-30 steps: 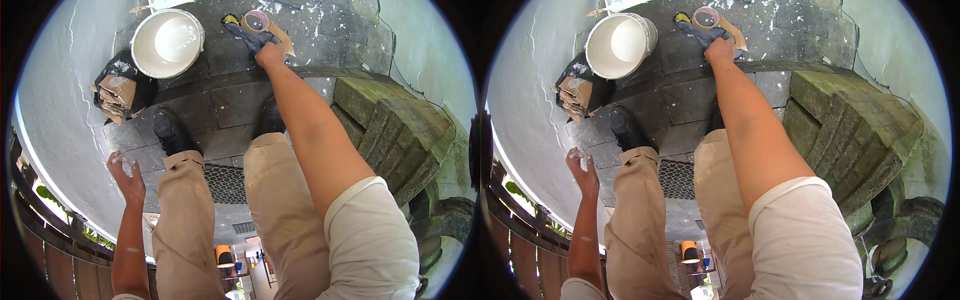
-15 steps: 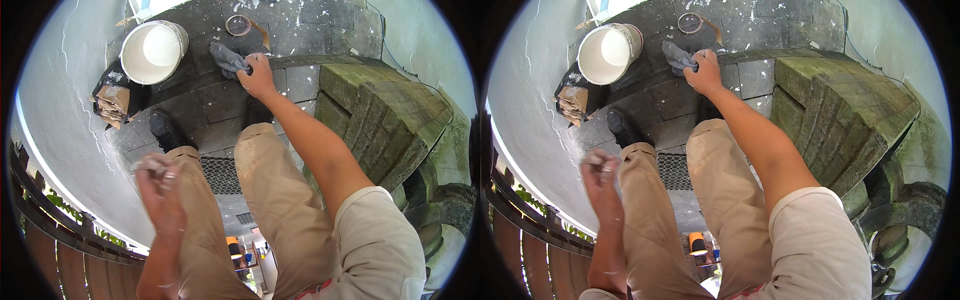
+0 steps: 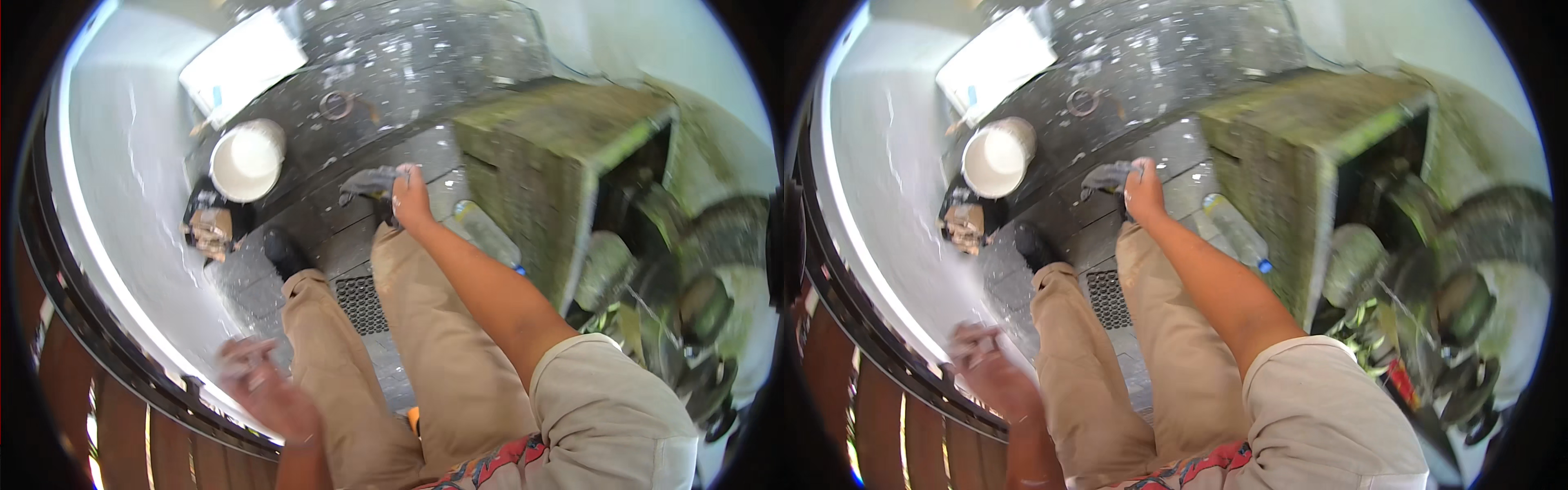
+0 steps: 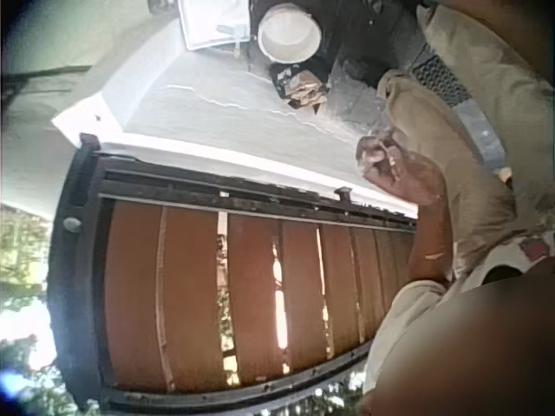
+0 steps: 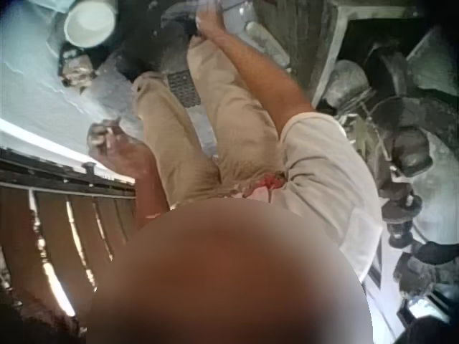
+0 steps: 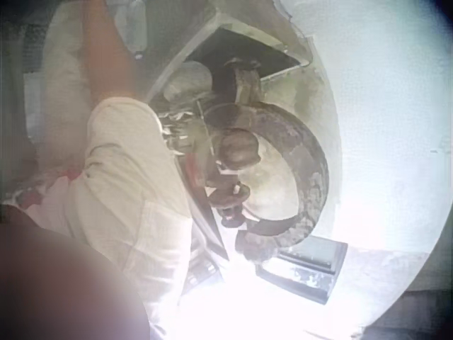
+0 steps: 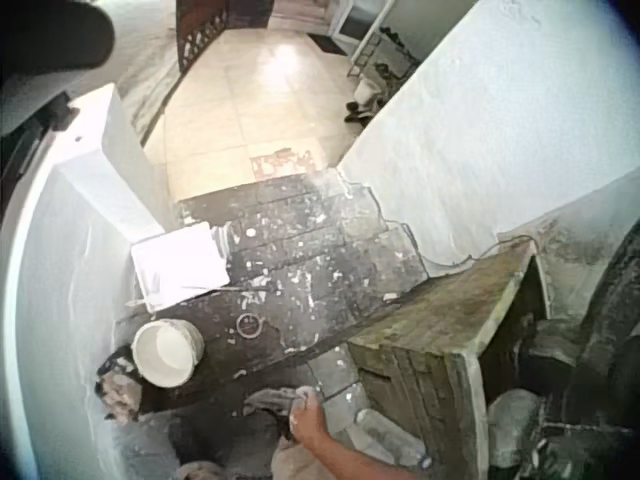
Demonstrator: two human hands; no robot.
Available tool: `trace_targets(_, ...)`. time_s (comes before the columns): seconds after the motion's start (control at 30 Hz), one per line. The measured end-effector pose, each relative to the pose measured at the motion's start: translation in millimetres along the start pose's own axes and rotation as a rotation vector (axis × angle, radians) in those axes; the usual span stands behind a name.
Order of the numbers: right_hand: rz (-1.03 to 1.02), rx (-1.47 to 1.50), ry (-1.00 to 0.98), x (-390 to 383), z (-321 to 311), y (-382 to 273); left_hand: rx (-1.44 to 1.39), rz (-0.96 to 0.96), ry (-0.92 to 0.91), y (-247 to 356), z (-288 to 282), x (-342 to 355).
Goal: Repairing a wall by sanding and applying plaster.
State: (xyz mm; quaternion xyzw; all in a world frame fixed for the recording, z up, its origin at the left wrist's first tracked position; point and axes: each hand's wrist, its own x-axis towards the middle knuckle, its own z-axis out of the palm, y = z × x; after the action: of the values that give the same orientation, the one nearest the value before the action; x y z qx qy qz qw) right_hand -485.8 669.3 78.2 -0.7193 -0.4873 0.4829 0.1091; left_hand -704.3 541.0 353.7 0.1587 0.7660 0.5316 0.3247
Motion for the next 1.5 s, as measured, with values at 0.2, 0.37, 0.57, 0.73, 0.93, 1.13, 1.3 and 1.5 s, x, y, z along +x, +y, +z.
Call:
trace_targets(0.2, 0.267, -0.129, 0.231, -99.3, -127.5, 20.5, -0.315, 0.063, 0.047, 99.5, -44.0, 41.6)
trace_targets(0.37, 0.422, -0.159, 0.396, -214.2, -150.4, 55.6, -0.345, -0.125, -0.282, 121.1, -34.1, 23.1)
trace_targets(0.57, 0.745, 0.113, 0.711, -357.1, -110.8, 120.1, -0.243, -0.36, -0.62, 108.6, -6.0, -32.6)
trace_targets(0.73, 0.952, 0.243, 0.782, -463.0, -69.0, 155.8, -0.069, -0.412, -0.767, 96.4, 10.0, -62.9)
trace_targets(0.93, 1.209, 0.479, 0.936, -555.5, 17.8, 233.3, 0.152, -0.389, -0.864, 90.4, 35.1, -107.9)
trace_targets(1.13, 0.937, 1.534, 1.197, -551.1, 92.5, 261.1, 0.272, -0.295, -0.953, 74.2, 81.2, -198.2)
trace_targets(1.3, 1.001, 0.494, 0.679, -615.3, 126.6, 288.9, 0.264, -0.273, -1.099, 62.0, 137.0, -320.3)
trace_targets(1.5, 0.778, 0.559, 0.821, -601.5, 107.7, 272.6, 0.662, 0.648, -1.706, -40.0, 95.4, -350.9)
